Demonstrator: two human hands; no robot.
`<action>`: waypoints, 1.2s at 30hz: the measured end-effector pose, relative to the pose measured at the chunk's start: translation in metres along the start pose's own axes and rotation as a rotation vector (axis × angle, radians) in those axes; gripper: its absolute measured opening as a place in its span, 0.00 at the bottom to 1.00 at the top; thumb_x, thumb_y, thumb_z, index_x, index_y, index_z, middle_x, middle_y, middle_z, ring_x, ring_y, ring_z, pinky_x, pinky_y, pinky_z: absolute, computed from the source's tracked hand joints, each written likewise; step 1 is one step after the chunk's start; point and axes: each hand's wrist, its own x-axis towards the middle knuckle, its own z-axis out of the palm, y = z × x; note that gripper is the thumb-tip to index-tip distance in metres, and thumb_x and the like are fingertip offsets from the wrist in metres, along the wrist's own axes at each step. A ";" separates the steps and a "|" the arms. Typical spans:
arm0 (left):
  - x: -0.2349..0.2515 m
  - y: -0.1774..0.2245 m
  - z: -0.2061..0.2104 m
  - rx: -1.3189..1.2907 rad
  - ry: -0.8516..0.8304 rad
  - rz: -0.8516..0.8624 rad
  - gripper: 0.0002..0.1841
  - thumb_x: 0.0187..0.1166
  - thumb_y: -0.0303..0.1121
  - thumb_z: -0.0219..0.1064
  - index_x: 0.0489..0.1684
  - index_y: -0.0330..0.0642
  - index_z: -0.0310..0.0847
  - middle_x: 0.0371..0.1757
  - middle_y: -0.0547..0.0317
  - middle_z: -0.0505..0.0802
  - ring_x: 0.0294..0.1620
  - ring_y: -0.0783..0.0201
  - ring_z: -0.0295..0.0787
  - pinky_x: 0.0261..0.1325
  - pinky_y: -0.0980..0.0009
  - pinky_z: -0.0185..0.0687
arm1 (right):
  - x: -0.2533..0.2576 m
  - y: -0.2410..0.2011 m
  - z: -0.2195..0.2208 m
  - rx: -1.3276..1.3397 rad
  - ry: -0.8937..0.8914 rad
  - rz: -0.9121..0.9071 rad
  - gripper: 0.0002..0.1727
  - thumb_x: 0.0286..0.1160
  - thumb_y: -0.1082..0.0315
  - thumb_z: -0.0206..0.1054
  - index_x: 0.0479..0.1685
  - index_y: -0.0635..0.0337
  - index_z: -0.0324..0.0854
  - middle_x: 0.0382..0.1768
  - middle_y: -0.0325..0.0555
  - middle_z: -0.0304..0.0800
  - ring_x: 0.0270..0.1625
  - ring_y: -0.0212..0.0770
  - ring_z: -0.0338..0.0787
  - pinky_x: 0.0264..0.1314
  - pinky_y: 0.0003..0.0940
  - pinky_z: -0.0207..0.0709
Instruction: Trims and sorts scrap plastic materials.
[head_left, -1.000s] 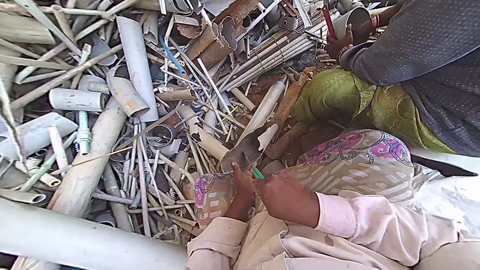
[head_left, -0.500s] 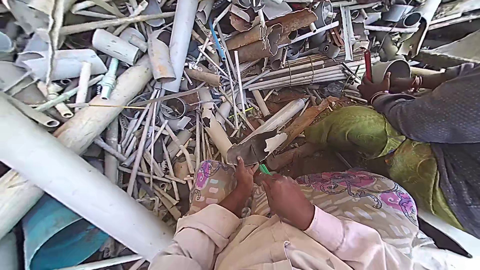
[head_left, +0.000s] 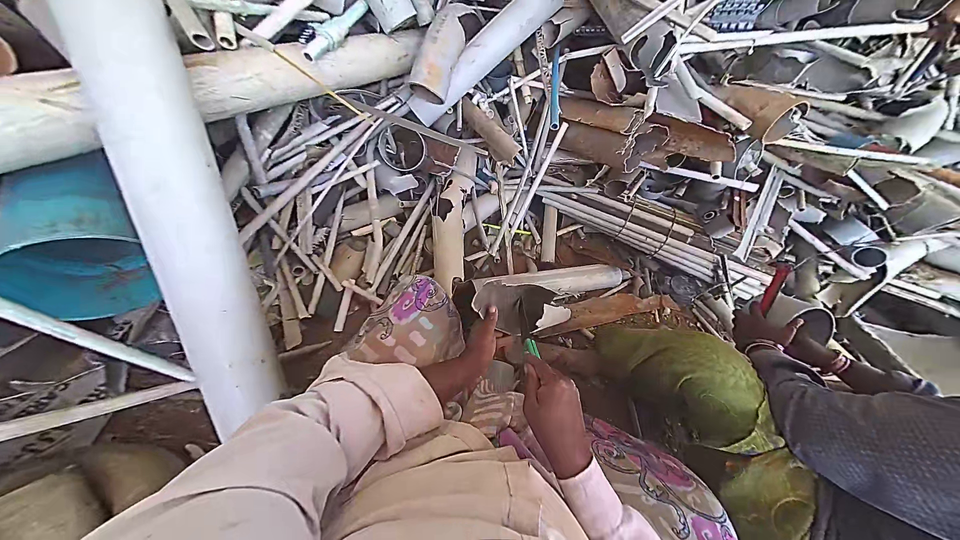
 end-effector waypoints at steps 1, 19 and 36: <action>-0.001 -0.003 -0.001 0.004 -0.007 -0.007 0.30 0.97 0.44 0.33 0.88 0.28 0.44 0.80 0.27 0.70 0.70 0.45 0.84 0.68 0.54 0.85 | 0.005 0.005 0.004 0.001 -0.042 0.061 0.19 0.88 0.67 0.57 0.61 0.66 0.91 0.41 0.64 0.96 0.44 0.65 0.96 0.50 0.65 0.86; 0.019 0.009 -0.006 0.105 -0.025 0.029 0.27 0.96 0.39 0.29 0.88 0.31 0.46 0.76 0.28 0.77 0.67 0.48 0.87 0.65 0.57 0.85 | 0.000 0.010 0.017 0.017 -0.091 0.015 0.20 0.87 0.68 0.56 0.69 0.64 0.87 0.47 0.63 0.96 0.47 0.64 0.96 0.52 0.63 0.86; 0.017 0.029 -0.007 0.191 0.039 -0.171 0.22 0.93 0.28 0.47 0.82 0.31 0.55 0.69 0.30 0.78 0.51 0.47 0.90 0.49 0.55 0.89 | -0.013 0.024 -0.022 0.037 -0.179 0.284 0.22 0.92 0.66 0.54 0.79 0.61 0.80 0.48 0.64 0.95 0.47 0.63 0.95 0.56 0.61 0.83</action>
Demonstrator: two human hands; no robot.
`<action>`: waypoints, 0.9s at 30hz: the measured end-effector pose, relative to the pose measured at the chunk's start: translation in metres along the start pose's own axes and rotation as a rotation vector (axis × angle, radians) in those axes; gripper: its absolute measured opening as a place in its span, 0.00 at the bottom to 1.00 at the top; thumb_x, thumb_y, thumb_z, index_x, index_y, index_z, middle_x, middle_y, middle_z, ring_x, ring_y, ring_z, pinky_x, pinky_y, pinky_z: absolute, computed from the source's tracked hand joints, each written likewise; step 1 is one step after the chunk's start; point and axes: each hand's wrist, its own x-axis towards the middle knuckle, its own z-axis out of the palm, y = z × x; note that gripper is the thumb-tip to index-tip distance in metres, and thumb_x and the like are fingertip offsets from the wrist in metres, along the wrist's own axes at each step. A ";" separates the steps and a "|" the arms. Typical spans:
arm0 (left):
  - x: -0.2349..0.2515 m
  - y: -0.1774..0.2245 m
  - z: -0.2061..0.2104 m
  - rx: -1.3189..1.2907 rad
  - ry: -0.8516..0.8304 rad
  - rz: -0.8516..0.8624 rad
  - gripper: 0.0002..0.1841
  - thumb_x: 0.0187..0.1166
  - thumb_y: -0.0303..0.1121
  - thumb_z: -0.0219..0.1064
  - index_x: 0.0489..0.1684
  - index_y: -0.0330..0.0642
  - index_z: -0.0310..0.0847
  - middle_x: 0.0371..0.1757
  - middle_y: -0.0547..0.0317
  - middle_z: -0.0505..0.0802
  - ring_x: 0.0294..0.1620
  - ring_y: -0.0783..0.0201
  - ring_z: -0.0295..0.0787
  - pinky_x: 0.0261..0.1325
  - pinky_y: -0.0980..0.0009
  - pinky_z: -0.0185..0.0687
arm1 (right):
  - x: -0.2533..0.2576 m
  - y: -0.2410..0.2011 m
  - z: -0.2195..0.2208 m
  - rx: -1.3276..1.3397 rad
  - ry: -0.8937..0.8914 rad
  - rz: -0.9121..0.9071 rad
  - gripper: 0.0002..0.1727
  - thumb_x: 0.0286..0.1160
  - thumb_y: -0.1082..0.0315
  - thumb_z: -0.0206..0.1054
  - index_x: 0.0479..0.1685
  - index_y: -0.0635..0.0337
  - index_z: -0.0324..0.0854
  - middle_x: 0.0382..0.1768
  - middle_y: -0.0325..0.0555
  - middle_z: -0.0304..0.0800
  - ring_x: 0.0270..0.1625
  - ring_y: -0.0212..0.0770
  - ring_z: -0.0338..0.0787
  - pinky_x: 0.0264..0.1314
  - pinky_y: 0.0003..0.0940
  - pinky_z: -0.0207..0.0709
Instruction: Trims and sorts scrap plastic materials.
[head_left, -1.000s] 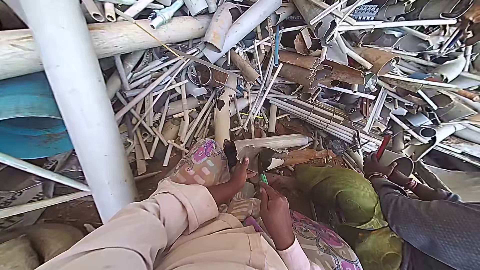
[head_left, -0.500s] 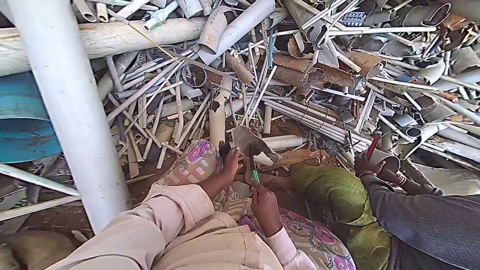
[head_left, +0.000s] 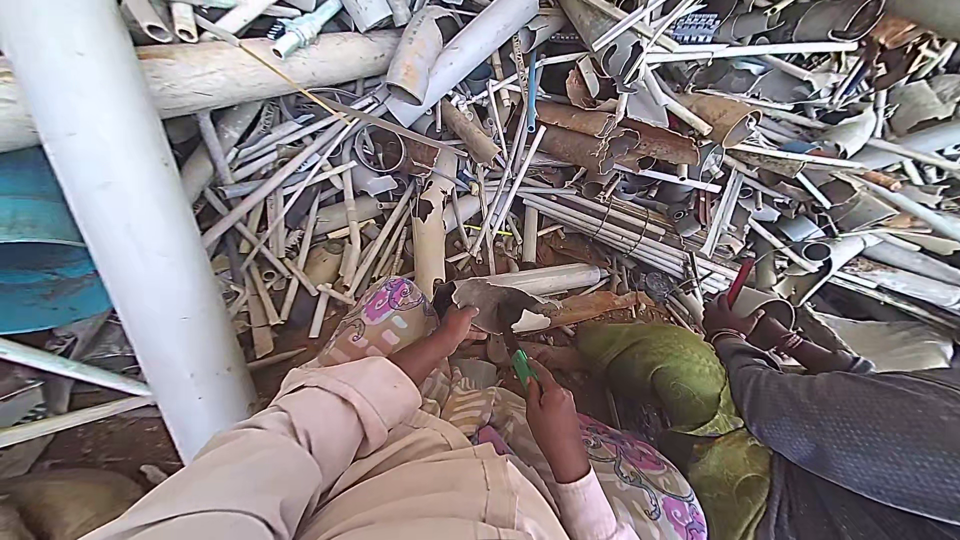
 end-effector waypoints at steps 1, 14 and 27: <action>-0.003 -0.005 0.002 -0.037 -0.002 -0.012 0.21 0.93 0.29 0.46 0.82 0.31 0.55 0.68 0.30 0.79 0.50 0.47 0.91 0.48 0.56 0.90 | -0.001 -0.002 -0.002 -0.010 -0.021 0.034 0.23 0.93 0.65 0.53 0.79 0.62 0.79 0.49 0.64 0.95 0.49 0.63 0.95 0.58 0.61 0.83; 0.021 -0.016 -0.002 -0.566 0.149 -0.069 0.20 0.93 0.31 0.42 0.76 0.28 0.57 0.65 0.27 0.81 0.52 0.45 0.90 0.52 0.56 0.89 | 0.015 0.032 0.019 0.949 -0.067 0.037 0.22 0.94 0.69 0.48 0.75 0.71 0.75 0.22 0.40 0.82 0.11 0.28 0.74 0.13 0.25 0.75; 0.005 -0.027 0.017 -0.172 -0.009 -0.019 0.19 0.96 0.31 0.40 0.75 0.23 0.58 0.58 0.32 0.85 0.44 0.55 0.93 0.50 0.64 0.89 | -0.003 0.001 0.008 -0.105 -0.004 -0.076 0.26 0.88 0.64 0.59 0.82 0.62 0.76 0.47 0.64 0.96 0.48 0.65 0.96 0.53 0.62 0.85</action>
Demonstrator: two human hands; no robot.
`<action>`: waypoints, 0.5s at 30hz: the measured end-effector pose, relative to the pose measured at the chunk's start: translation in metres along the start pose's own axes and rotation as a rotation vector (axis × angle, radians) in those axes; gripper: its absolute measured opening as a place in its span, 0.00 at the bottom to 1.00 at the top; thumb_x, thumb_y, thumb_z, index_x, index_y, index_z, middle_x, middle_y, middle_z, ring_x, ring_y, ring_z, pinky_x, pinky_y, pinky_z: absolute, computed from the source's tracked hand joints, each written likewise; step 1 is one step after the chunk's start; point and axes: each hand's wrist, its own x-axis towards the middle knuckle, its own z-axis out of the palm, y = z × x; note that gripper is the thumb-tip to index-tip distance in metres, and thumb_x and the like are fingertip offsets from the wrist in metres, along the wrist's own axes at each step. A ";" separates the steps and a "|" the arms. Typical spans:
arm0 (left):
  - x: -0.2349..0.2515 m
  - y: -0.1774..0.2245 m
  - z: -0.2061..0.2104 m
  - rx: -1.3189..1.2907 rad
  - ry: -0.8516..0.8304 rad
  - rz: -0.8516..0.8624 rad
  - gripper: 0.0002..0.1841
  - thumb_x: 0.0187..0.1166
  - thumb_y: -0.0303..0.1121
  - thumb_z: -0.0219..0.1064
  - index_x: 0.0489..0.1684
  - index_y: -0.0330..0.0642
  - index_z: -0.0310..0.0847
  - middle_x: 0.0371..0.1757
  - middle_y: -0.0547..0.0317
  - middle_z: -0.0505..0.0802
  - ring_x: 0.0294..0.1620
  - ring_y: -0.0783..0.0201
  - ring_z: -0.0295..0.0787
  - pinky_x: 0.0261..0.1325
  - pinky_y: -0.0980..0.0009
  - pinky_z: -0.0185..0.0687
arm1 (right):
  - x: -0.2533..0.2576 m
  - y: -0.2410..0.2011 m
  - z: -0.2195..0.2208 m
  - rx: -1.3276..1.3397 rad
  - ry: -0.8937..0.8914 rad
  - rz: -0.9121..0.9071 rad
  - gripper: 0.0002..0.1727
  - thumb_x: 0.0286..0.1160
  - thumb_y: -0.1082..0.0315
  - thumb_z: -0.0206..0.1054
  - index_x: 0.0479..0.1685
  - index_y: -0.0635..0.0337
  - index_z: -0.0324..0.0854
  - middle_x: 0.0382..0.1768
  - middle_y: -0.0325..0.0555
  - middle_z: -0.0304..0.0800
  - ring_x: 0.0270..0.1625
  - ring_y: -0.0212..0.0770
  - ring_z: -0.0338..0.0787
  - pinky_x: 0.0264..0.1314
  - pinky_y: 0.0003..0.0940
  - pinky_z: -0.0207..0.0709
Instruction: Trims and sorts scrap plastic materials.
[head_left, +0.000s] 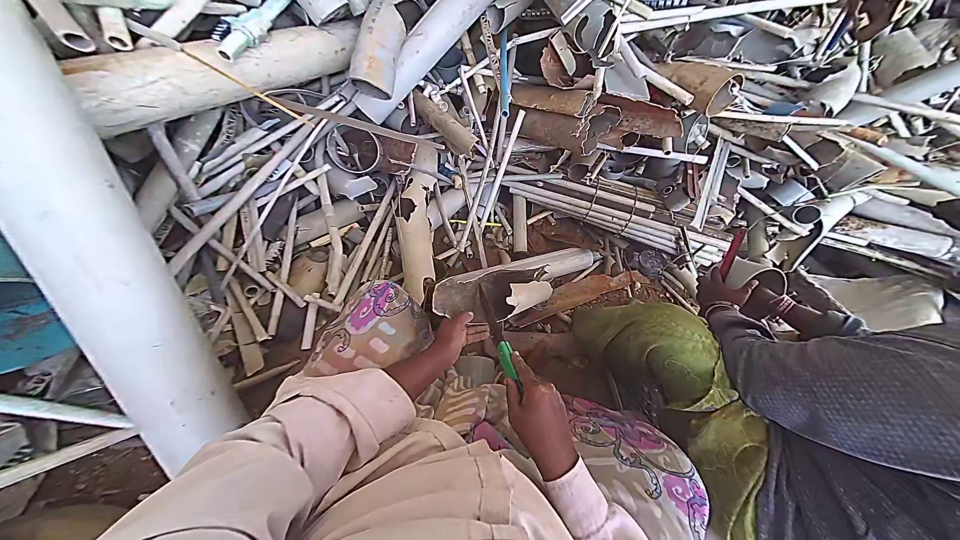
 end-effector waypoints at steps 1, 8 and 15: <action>0.000 -0.001 0.001 0.012 -0.002 0.002 0.19 0.96 0.31 0.40 0.74 0.23 0.58 0.57 0.32 0.85 0.44 0.56 0.93 0.50 0.64 0.89 | 0.000 -0.002 -0.001 -0.020 -0.022 0.024 0.26 0.89 0.63 0.58 0.83 0.61 0.75 0.48 0.64 0.96 0.49 0.65 0.96 0.54 0.61 0.85; -0.004 -0.014 0.000 0.199 -0.061 -0.003 0.23 0.96 0.35 0.41 0.75 0.20 0.61 0.62 0.31 0.84 0.51 0.57 0.91 0.56 0.65 0.86 | -0.006 -0.031 -0.014 -0.103 -0.262 0.149 0.31 0.93 0.57 0.52 0.91 0.58 0.63 0.56 0.61 0.94 0.59 0.61 0.93 0.64 0.57 0.82; -0.010 -0.017 -0.002 0.304 -0.136 0.014 0.25 0.97 0.36 0.39 0.75 0.20 0.63 0.65 0.30 0.85 0.58 0.56 0.90 0.62 0.65 0.84 | -0.006 -0.055 -0.020 -0.274 -0.421 0.223 0.33 0.95 0.56 0.48 0.96 0.56 0.52 0.63 0.63 0.90 0.65 0.62 0.91 0.66 0.58 0.81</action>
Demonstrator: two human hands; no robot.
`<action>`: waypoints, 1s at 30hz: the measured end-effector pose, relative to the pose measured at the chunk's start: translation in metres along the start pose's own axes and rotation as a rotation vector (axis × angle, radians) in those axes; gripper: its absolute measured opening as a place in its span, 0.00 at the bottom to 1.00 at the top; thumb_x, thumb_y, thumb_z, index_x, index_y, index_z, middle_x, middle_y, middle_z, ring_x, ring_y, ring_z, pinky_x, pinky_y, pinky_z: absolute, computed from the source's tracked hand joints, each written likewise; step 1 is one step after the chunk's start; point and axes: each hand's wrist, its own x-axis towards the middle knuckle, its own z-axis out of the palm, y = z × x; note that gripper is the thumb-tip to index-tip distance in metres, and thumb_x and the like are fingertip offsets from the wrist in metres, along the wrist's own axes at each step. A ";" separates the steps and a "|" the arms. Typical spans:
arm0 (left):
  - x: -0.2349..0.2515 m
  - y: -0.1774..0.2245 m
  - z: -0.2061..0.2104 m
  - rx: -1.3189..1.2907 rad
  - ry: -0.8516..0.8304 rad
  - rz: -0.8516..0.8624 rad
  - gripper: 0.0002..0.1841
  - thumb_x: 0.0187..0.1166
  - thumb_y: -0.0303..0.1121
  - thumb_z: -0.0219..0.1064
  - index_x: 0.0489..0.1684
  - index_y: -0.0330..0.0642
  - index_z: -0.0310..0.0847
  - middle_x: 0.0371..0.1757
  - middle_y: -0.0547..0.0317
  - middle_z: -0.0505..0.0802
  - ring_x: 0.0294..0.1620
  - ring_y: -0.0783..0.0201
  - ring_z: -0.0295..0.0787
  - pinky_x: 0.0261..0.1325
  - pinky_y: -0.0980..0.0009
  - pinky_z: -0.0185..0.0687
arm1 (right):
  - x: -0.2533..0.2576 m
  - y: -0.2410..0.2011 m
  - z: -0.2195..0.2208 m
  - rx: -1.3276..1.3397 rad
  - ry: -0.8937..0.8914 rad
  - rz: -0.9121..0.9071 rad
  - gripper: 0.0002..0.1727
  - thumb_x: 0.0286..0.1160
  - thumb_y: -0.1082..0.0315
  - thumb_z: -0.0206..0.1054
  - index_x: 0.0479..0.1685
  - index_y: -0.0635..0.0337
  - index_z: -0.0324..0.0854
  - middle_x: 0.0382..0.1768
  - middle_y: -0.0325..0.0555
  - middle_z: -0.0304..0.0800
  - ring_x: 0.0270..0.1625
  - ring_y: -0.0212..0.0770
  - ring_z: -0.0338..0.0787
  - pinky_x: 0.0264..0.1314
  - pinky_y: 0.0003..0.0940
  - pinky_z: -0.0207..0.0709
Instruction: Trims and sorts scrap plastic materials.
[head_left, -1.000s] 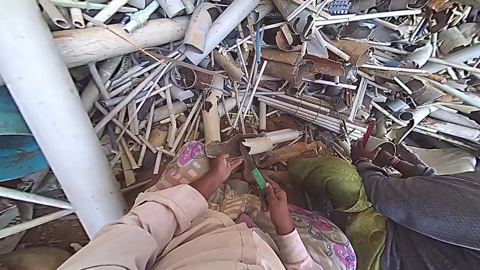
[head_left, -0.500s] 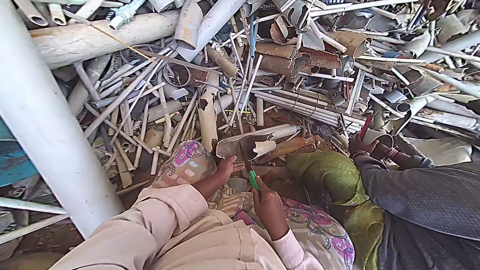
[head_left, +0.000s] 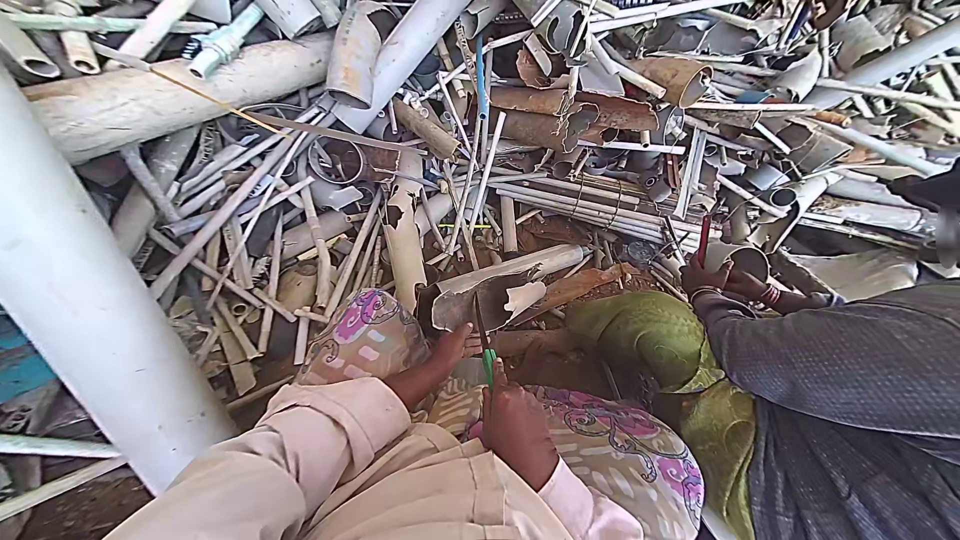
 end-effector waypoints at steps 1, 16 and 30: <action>0.001 -0.001 -0.001 0.001 0.009 0.005 0.24 0.97 0.36 0.39 0.74 0.20 0.64 0.64 0.31 0.86 0.56 0.56 0.91 0.61 0.65 0.85 | 0.001 0.000 0.002 -0.009 0.006 -0.005 0.33 0.95 0.56 0.48 0.96 0.57 0.52 0.62 0.63 0.90 0.64 0.62 0.91 0.65 0.58 0.82; 0.003 0.009 -0.010 -0.108 0.025 -0.016 0.30 0.96 0.46 0.39 0.84 0.29 0.55 0.65 0.30 0.85 0.54 0.51 0.91 0.57 0.61 0.86 | 0.007 0.013 -0.001 -0.296 0.103 -0.058 0.30 0.91 0.68 0.51 0.93 0.59 0.58 0.60 0.65 0.89 0.55 0.63 0.94 0.53 0.54 0.85; 0.000 -0.004 0.005 -0.213 0.101 -0.065 0.23 0.97 0.38 0.39 0.79 0.27 0.56 0.59 0.30 0.87 0.42 0.52 0.95 0.45 0.62 0.91 | 0.014 0.016 -0.003 0.071 0.040 -0.016 0.29 0.94 0.57 0.50 0.91 0.56 0.64 0.64 0.62 0.90 0.67 0.60 0.90 0.69 0.57 0.80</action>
